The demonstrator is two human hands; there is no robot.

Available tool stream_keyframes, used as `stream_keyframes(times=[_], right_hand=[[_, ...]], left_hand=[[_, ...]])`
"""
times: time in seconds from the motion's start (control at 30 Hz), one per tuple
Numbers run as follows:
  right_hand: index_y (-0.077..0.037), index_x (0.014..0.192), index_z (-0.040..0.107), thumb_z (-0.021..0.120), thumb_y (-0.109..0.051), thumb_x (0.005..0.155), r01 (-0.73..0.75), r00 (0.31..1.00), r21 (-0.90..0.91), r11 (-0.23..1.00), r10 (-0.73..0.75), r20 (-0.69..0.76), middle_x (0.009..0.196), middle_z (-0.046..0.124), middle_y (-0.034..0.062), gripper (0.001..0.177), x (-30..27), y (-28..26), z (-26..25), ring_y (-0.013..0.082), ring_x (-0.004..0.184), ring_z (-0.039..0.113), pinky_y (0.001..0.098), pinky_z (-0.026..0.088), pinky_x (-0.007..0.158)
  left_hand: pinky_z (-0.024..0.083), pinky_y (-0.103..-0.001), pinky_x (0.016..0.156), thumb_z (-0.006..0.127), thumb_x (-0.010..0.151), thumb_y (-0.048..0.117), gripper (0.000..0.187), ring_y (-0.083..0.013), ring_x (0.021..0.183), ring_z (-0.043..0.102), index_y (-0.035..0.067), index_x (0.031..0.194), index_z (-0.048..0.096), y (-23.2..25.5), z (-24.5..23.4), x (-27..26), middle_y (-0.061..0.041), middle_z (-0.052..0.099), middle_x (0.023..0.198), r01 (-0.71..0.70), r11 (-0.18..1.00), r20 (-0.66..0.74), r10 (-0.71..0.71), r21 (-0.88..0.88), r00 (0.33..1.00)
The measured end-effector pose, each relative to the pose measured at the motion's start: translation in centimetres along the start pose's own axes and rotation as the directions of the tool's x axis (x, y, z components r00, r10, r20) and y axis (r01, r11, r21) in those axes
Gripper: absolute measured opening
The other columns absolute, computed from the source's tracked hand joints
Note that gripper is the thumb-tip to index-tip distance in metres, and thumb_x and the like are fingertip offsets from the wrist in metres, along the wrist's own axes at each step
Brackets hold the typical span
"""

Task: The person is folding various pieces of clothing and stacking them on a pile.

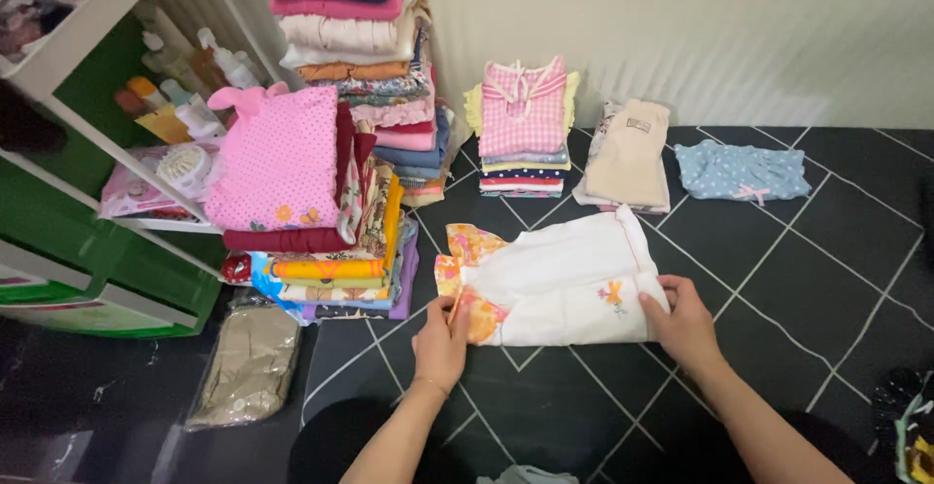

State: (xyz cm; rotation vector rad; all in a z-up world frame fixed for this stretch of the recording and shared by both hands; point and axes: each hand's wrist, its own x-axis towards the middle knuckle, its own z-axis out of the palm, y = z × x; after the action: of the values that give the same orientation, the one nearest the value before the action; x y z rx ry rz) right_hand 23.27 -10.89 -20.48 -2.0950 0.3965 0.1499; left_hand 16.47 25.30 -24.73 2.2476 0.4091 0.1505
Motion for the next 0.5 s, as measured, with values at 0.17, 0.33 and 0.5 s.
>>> stream_keyframes(times=[0.17,0.33,0.5], right_hand=[[-0.006,0.142,0.051,0.064,-0.035,0.096,0.018,0.994,-0.296,0.955,-0.050,-0.100,0.119,0.073,0.0201,0.056,-2.8,-3.4,0.6,0.0322,0.104,0.072,0.0425,0.056,0.091],[-0.011,0.151,0.042,0.061,-0.032,0.095,0.073,0.984,-0.654,0.753,-0.161,-0.075,0.144,0.050,0.0180,0.063,-2.8,-4.4,1.4,0.0353,0.120,0.057,0.0503,0.048,0.096],[-0.016,0.143,0.049,0.060,-0.018,0.087,0.408,0.838,-0.747,0.525,-0.539,0.079,0.146,0.050,0.0082,0.057,1.1,-6.4,2.1,0.0248,0.134,0.046,0.0495,0.039,0.106]], left_hand=[[0.052,-0.050,0.082,0.050,0.105,0.041,0.039,-0.0385,0.096,0.070,0.018,0.137,0.048,3.8,-2.5,-0.2,-0.016,0.073,0.099,0.189,0.963,0.002,-0.193,0.191,0.981],[0.050,-0.050,0.087,0.058,0.096,0.030,0.051,-0.0330,0.114,0.064,0.015,0.143,0.043,3.2,-1.5,-0.2,-0.012,0.063,0.127,0.105,0.878,-0.123,-0.052,0.467,0.991],[0.036,-0.056,0.106,0.065,0.085,0.033,0.061,-0.0373,0.130,0.047,0.013,0.140,0.047,4.8,-2.3,2.9,-0.015,0.051,0.143,-0.053,0.936,-0.148,0.111,0.347,0.983]])
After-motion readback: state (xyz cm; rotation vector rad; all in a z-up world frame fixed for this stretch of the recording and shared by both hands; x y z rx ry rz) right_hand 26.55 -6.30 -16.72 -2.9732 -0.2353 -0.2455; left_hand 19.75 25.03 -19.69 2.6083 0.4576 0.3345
